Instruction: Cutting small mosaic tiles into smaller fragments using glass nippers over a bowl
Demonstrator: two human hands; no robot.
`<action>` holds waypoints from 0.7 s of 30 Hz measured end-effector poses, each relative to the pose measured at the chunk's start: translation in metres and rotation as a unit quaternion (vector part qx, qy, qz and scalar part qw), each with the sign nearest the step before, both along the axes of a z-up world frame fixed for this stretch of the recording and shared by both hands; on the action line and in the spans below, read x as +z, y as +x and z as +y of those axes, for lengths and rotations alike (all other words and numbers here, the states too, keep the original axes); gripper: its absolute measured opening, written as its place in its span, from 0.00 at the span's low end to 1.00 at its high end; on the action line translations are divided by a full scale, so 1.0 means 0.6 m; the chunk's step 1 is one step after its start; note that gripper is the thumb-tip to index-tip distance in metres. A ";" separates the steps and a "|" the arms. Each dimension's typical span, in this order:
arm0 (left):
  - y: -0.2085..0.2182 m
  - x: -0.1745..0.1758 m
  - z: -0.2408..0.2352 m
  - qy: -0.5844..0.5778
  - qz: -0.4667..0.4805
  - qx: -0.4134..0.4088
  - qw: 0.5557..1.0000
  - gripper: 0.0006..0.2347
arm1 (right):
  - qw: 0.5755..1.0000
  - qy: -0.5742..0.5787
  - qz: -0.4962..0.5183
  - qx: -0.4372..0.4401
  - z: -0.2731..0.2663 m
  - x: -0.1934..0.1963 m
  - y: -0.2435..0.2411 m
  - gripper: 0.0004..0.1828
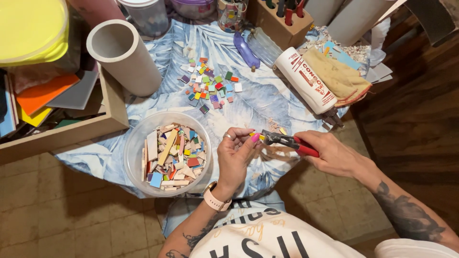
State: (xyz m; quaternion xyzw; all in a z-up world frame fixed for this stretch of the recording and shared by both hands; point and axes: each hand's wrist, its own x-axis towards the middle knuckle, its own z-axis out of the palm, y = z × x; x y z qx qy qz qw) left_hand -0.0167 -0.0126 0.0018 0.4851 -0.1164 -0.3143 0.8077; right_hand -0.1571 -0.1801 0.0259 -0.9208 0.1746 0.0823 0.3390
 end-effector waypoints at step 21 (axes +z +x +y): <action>0.003 -0.001 0.004 -0.004 0.004 -0.012 1.000 0.09 | 0.999 -0.005 -0.031 -0.024 0.006 0.010 0.005 0.22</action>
